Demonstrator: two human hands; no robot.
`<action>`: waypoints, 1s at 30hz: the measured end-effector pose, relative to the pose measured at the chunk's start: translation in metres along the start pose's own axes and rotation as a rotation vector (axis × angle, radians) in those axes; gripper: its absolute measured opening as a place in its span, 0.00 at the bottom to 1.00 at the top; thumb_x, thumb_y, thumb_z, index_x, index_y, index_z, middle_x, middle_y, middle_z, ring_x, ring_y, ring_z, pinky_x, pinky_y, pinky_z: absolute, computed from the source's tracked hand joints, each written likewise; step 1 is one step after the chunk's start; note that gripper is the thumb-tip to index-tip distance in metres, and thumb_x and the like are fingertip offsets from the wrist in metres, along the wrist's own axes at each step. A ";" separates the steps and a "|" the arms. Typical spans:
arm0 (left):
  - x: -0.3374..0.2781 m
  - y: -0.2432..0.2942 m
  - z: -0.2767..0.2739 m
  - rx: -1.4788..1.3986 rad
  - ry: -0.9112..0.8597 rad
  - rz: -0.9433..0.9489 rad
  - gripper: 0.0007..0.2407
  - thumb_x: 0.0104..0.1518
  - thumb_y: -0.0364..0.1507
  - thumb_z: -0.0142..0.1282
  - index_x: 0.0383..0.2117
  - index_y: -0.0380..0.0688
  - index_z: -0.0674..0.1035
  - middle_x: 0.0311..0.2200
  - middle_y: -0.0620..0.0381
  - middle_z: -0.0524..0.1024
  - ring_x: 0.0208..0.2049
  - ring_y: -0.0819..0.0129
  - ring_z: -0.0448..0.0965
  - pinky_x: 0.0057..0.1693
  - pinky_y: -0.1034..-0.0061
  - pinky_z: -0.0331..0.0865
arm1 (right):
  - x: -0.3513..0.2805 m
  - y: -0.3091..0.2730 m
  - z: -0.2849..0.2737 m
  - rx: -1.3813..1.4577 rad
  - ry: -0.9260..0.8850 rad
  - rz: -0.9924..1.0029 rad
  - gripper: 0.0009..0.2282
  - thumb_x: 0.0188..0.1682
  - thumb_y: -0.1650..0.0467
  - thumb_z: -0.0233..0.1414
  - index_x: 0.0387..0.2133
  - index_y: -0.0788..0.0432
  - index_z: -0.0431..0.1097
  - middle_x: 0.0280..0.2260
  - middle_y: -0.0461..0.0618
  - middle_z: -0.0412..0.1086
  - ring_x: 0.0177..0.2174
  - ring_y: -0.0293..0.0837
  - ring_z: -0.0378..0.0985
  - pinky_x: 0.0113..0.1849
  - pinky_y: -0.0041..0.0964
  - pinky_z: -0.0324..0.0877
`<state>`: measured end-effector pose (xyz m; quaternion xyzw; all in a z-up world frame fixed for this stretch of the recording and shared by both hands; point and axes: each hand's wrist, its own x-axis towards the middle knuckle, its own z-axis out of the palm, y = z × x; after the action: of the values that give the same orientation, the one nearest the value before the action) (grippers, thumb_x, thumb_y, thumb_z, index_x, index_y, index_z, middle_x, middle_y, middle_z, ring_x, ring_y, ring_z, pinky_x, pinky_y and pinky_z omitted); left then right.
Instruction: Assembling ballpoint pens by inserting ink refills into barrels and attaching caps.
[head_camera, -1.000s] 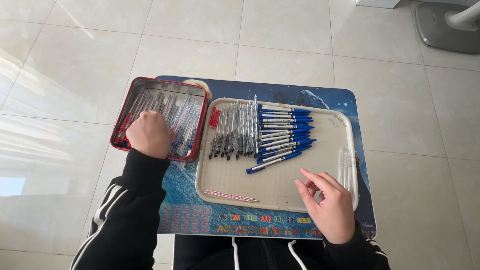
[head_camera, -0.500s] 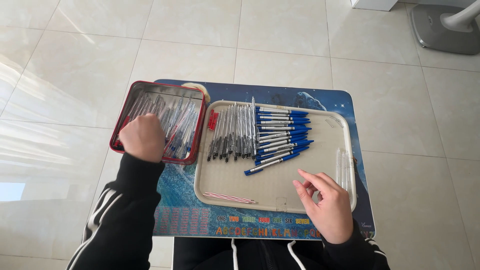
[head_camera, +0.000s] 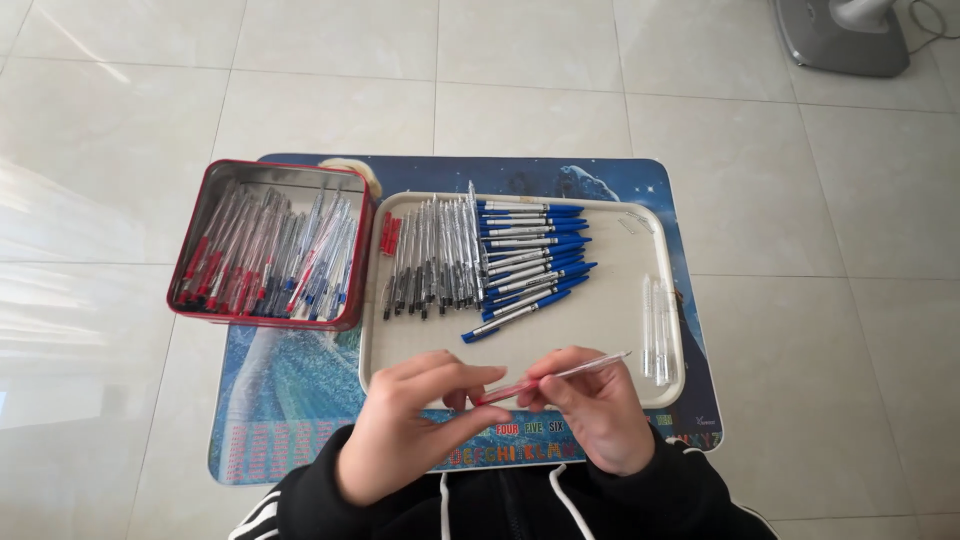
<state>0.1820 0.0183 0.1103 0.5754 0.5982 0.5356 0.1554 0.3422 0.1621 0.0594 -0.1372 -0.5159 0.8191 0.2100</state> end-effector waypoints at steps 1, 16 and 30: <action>-0.001 -0.001 0.000 -0.083 0.079 -0.053 0.11 0.45 0.29 0.65 0.33 0.42 0.80 0.21 0.60 0.76 0.21 0.75 0.75 0.34 0.83 0.72 | -0.001 0.003 -0.005 0.035 0.085 0.017 0.08 0.44 0.72 0.55 0.30 0.68 0.73 0.25 0.59 0.74 0.26 0.49 0.80 0.30 0.34 0.77; -0.011 -0.013 0.028 -0.073 0.244 -0.227 0.02 0.51 0.27 0.58 0.27 0.44 0.79 0.26 0.59 0.81 0.26 0.75 0.82 0.36 0.85 0.78 | -0.004 0.013 -0.010 0.061 0.167 -0.113 0.07 0.44 0.75 0.55 0.33 0.70 0.72 0.30 0.65 0.75 0.28 0.54 0.81 0.32 0.35 0.78; -0.010 -0.003 0.000 -0.371 0.441 -0.178 0.02 0.51 0.21 0.56 0.25 0.35 0.75 0.20 0.52 0.76 0.22 0.71 0.77 0.39 0.76 0.77 | -0.002 0.023 -0.035 0.408 0.172 -0.049 0.05 0.50 0.75 0.48 0.34 0.67 0.68 0.31 0.58 0.69 0.29 0.45 0.77 0.34 0.28 0.76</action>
<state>0.1832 0.0103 0.1036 0.3522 0.5576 0.7321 0.1707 0.3547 0.1804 0.0238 -0.1486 -0.3231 0.8863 0.2966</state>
